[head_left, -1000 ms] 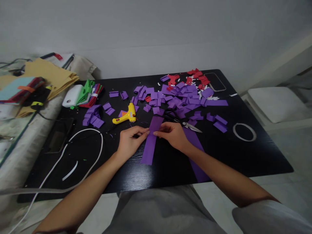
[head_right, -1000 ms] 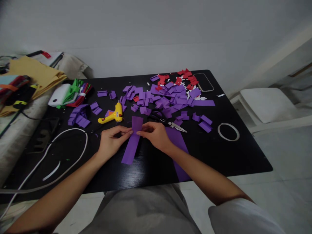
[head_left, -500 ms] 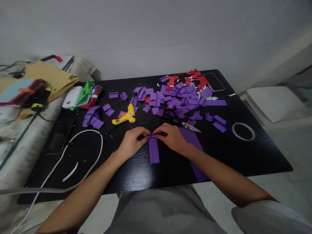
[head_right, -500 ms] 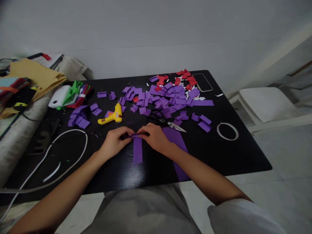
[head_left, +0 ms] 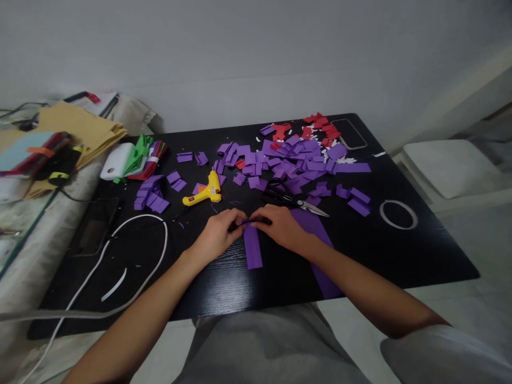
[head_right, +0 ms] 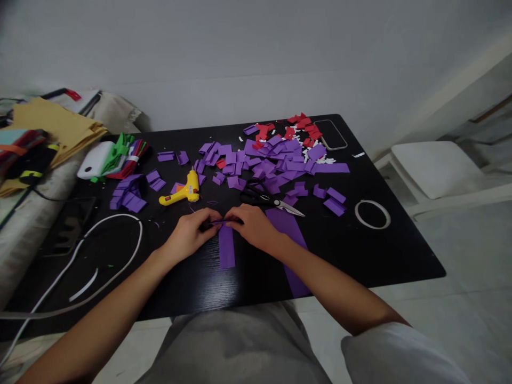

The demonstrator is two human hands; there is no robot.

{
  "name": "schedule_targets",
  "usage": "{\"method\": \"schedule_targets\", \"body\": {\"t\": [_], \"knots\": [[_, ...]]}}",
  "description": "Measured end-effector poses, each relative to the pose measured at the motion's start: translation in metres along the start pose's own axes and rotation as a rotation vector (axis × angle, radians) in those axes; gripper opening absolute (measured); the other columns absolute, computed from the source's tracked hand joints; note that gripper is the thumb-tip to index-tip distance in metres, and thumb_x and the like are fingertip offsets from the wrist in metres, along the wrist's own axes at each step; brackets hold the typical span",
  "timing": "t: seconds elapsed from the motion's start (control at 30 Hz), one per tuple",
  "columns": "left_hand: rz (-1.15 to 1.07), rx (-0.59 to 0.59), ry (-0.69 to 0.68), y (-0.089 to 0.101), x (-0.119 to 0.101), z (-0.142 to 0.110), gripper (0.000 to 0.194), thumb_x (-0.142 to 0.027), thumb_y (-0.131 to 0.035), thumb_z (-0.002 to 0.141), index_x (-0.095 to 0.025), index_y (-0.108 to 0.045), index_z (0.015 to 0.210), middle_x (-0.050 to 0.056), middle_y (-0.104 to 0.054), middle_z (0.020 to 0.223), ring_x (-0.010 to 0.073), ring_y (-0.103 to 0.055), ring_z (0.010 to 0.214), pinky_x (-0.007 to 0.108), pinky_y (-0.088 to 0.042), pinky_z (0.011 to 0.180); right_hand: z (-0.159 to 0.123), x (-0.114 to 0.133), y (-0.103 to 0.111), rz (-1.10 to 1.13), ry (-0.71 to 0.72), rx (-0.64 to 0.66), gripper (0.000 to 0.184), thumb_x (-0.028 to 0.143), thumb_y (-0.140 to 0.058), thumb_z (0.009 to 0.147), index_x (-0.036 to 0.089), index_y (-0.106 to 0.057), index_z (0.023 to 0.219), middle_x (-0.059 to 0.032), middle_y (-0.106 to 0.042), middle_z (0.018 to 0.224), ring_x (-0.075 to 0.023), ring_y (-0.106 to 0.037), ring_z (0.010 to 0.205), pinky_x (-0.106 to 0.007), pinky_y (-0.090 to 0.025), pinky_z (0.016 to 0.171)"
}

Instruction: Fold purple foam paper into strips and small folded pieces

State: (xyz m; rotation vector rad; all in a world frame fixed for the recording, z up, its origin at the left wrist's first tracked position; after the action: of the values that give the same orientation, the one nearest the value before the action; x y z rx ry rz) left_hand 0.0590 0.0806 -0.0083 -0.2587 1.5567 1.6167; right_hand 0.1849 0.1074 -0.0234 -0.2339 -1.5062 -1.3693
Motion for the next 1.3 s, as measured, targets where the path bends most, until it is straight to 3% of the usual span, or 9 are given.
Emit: {"method": "schedule_targets", "body": {"t": [0.5, 0.67, 0.83, 1.0, 1.13, 1.3], "knots": [[-0.018, 0.019, -0.005, 0.000, -0.001, 0.002, 0.015, -0.010, -0.066, 0.085, -0.020, -0.069, 0.096, 0.000, -0.068, 0.084, 0.0160, -0.065, 0.079, 0.027, -0.051, 0.074, 0.001, 0.006, 0.003, 0.045, -0.023, 0.016, 0.015, 0.006, -0.076, 0.087, 0.019, -0.078, 0.094, -0.0048, -0.079, 0.092, -0.0181, -0.070, 0.088, -0.030, -0.051, 0.083], [-0.220, -0.018, 0.148, 0.002, 0.013, 0.002, 0.002, -0.021, -0.069, 0.085, -0.019, -0.068, 0.085, -0.003, -0.062, 0.071, 0.0119, -0.057, 0.065, 0.023, -0.046, 0.062, 0.001, -0.007, 0.007, 0.309, -0.163, -0.036, 0.004, 0.019, -0.081, 0.083, 0.018, -0.078, 0.087, -0.0023, -0.079, 0.084, -0.0157, -0.070, 0.078, -0.027, -0.053, 0.074], [-0.565, 0.000, 0.271, -0.003, 0.020, 0.000, 0.015, -0.029, -0.076, 0.082, -0.018, -0.067, 0.088, -0.002, -0.066, 0.073, 0.0113, -0.059, 0.065, 0.024, -0.050, 0.065, 0.000, -0.020, -0.005, 0.661, -0.330, 0.019, 0.027, 0.037, -0.091, 0.068, 0.016, -0.077, 0.079, -0.0022, -0.077, 0.076, -0.0159, -0.069, 0.069, -0.028, -0.054, 0.067], [-0.626, -0.110, 0.294, 0.003, 0.020, -0.001, 0.022, -0.035, -0.081, 0.081, -0.019, -0.070, 0.091, -0.002, -0.069, 0.074, 0.0115, -0.062, 0.065, 0.024, -0.052, 0.065, -0.002, -0.023, -0.011, 0.752, -0.414, 0.058, 0.038, 0.043, -0.096, 0.057, 0.015, -0.076, 0.074, -0.0002, -0.074, 0.067, -0.0135, -0.065, 0.061, -0.025, -0.052, 0.060], [-0.622, -0.168, 0.321, 0.006, 0.021, -0.002, 0.027, -0.038, -0.086, 0.076, -0.018, -0.069, 0.082, -0.003, -0.066, 0.066, 0.0104, -0.057, 0.058, 0.023, -0.050, 0.060, -0.002, -0.019, -0.012, 0.747, -0.388, 0.060, 0.034, 0.039, -0.093, 0.062, 0.016, -0.075, 0.078, -0.0006, -0.076, 0.074, -0.0147, -0.069, 0.068, -0.027, -0.054, 0.069], [-0.622, -0.205, 0.330, 0.009, 0.019, -0.003, 0.029, -0.039, -0.086, 0.075, -0.017, -0.067, 0.079, -0.003, -0.064, 0.064, 0.0095, -0.055, 0.057, 0.022, -0.049, 0.058, -0.003, -0.012, -0.004, 0.727, -0.318, -0.030, 0.020, 0.031, -0.082, 0.075, 0.017, -0.074, 0.088, -0.0025, -0.078, 0.086, -0.0168, -0.073, 0.080, -0.031, -0.057, 0.081]]}}
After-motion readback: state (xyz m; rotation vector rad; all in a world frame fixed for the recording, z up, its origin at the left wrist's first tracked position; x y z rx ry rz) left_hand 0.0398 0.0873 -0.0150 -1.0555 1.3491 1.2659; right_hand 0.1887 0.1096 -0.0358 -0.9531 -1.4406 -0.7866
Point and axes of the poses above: each hand's wrist, its own z-axis towards the middle knuckle, its own y-axis out of the back of the hand, x = y × z, the point moved 10 cm from there along z, towards the middle knuckle
